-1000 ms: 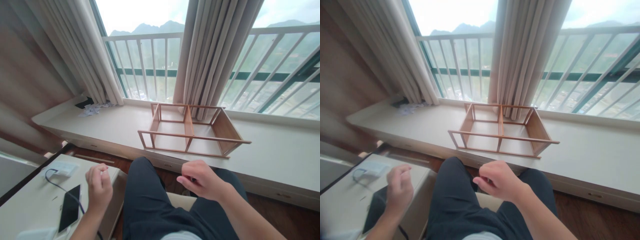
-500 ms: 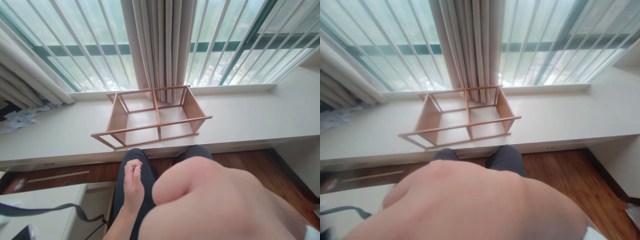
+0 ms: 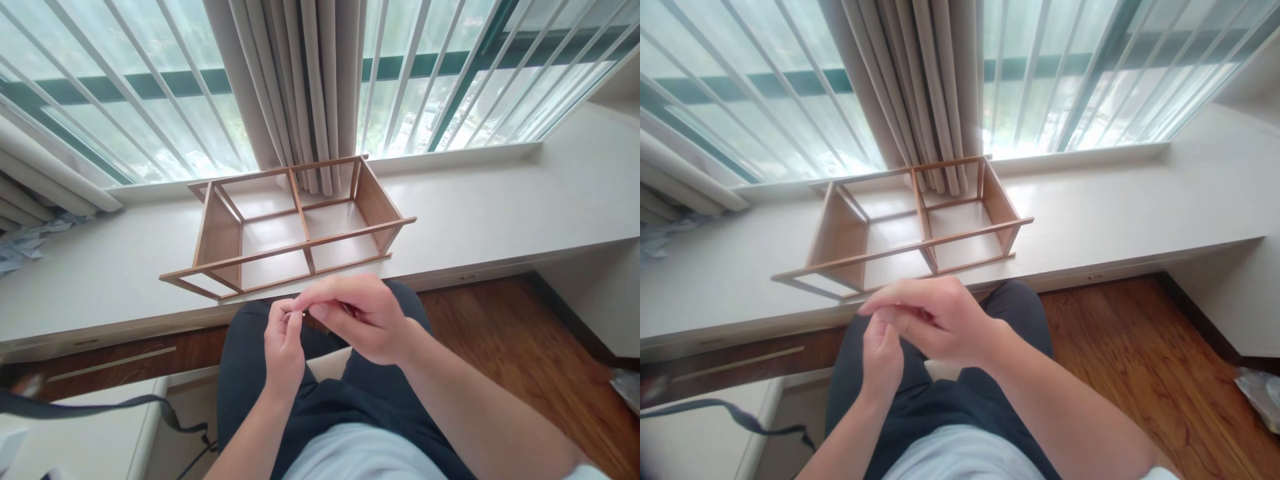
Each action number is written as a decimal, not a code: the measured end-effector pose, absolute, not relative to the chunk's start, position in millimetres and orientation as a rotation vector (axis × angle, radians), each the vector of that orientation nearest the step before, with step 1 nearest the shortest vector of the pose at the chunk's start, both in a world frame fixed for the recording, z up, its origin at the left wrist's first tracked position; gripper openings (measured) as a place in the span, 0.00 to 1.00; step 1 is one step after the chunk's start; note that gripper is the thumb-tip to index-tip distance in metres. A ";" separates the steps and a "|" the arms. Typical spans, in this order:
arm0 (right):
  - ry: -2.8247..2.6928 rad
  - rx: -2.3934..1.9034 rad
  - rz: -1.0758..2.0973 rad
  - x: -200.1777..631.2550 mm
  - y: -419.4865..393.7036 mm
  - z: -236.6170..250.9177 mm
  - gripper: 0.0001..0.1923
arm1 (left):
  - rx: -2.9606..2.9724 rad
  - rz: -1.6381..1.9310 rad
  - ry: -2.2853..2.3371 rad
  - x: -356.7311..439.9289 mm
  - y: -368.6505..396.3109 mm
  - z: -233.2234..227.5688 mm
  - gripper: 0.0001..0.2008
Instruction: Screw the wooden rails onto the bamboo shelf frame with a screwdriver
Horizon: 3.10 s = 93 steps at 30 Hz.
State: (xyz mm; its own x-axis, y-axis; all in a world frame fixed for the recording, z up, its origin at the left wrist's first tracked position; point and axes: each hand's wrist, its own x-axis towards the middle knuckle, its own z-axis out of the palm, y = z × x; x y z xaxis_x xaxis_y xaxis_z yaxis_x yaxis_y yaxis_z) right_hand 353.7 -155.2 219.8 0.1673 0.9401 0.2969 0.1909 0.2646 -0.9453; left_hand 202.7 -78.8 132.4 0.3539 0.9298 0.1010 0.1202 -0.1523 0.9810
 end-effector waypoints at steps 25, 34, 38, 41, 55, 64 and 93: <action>-0.294 -0.769 1.237 328.4 -151.3 69.3 0.22 | 2.153 0.730 0.645 232.0 -36.2 144.1 0.09; -0.142 -1.214 1.117 351.4 -151.3 -17.4 0.27 | 3.037 0.317 0.558 277.2 90.8 163.3 0.38; -0.201 -1.286 1.174 351.5 -145.2 -20.3 0.24 | 3.037 -0.080 0.461 294.8 111.1 152.0 0.44; -0.234 -1.325 1.208 350.1 -143.1 -20.8 0.22 | 2.988 -0.138 0.438 300.1 119.4 141.1 0.36; -0.346 -1.436 1.196 345.8 -140.4 -19.7 0.14 | 2.916 -0.107 0.366 295.4 114.1 137.5 0.27; -0.391 -1.551 1.166 344.3 -136.7 -24.4 0.15 | 2.949 -0.198 0.374 286.9 104.3 150.5 0.26; -0.605 -1.607 0.681 349.4 -92.5 9.5 0.24 | 2.558 0.132 0.351 298.3 120.7 124.8 0.22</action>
